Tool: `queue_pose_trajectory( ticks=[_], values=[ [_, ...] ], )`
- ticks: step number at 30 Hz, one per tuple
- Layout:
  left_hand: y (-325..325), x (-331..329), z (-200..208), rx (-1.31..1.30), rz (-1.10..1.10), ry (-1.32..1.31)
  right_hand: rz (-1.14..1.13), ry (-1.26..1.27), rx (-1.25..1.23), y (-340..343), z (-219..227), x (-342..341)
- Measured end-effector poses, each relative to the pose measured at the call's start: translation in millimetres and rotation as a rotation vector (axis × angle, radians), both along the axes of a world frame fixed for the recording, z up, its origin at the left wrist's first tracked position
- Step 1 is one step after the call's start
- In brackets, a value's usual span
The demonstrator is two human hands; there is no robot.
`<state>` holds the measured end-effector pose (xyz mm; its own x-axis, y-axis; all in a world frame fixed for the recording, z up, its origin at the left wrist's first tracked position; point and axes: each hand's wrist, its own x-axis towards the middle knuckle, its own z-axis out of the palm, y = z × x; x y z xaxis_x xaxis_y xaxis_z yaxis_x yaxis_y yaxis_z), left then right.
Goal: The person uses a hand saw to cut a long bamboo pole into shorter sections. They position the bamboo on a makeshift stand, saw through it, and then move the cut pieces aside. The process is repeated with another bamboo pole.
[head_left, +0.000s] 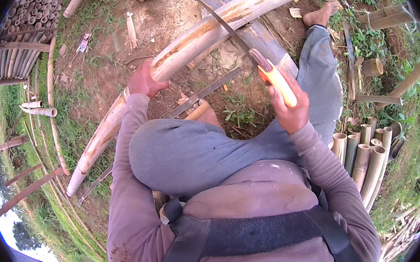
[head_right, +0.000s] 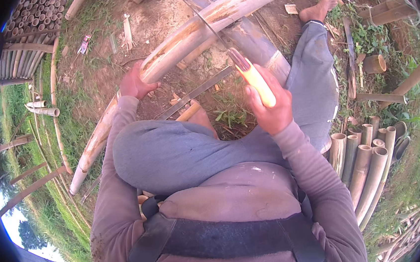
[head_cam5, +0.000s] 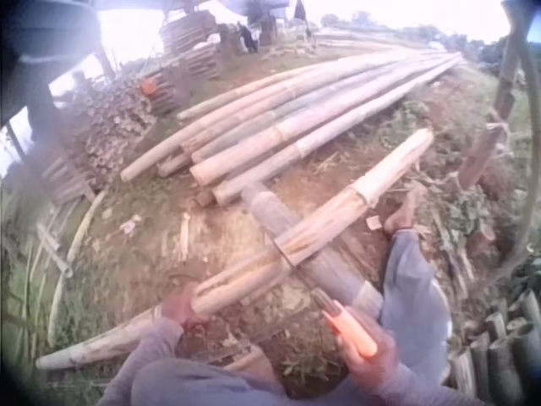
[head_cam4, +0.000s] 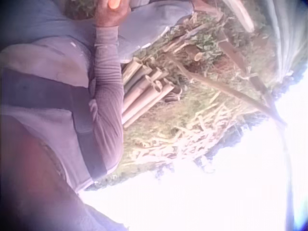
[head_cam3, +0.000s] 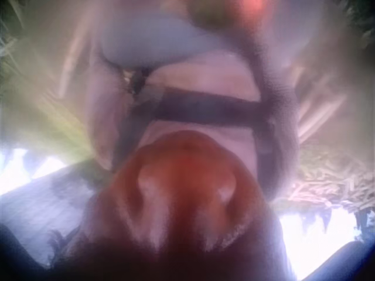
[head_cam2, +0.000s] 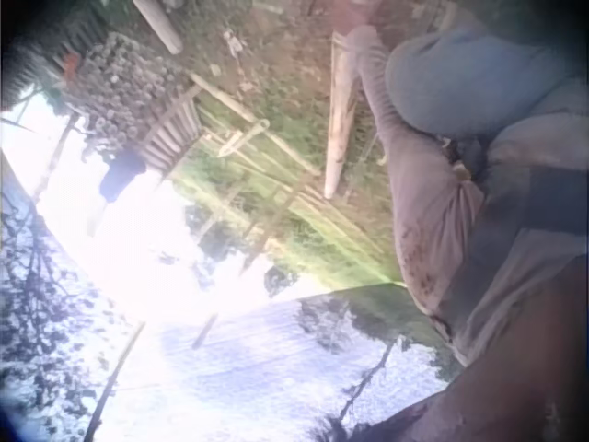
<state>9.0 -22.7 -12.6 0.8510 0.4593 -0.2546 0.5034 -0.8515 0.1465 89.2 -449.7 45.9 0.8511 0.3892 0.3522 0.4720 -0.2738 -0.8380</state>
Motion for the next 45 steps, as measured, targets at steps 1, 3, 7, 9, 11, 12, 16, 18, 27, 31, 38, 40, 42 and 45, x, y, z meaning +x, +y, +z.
queue_pose_trajectory(
  ticks=[1, 3, 7, 9, 11, 12, 16, 18, 27, 31, 38, 40, 42, 45],
  values=[
    [0, 4, 3, -0.003, 0.000, 0.004, -0.024, -0.116, 0.042, 44, -6, 35],
    [-1, 19, 9, 0.009, -0.013, 0.009, -0.061, -0.008, 0.049, 97, 5, 83],
    [6, 17, 19, -0.008, -0.020, 0.024, -0.033, -0.042, 0.119, 82, 3, 65],
    [9, 6, 14, -0.071, -0.007, 0.033, 0.009, 0.059, 0.042, 32, 21, 30],
    [6, 3, 6, -0.026, -0.016, 0.023, 0.024, 0.125, -0.055, -26, 39, -9],
    [5, 3, 6, -0.008, -0.018, 0.012, 0.028, 0.094, -0.107, -47, 44, -22],
    [4, 1, 1, 0.025, -0.035, -0.033, -0.048, 0.285, 0.077, -48, 33, -33],
    [-2, 6, 4, 0.030, -0.032, -0.010, -0.031, -0.026, 0.022, 17, 6, 26],
    [12, -2, 0, -0.041, -0.008, -0.006, 0.012, 0.130, -0.014, 5, 26, 8],
    [7, 1, 1, -0.008, -0.023, -0.040, 0.001, 0.152, -0.068, -67, 45, -37],
    [8, 19, 1, -0.007, -0.016, -0.013, 0.004, 0.097, 0.038, 91, 16, 89],
    [9, 13, 4, -0.022, -0.013, 0.006, -0.013, 0.089, 0.024, 93, 20, 87],
    [7, 10, 8, -0.009, -0.025, 0.013, -0.031, -0.039, 0.065, 68, 1, 62],
    [14, 0, -2, -0.013, 0.003, -0.022, -0.003, 0.168, 0.009, -18, 27, -11]
  ],
)
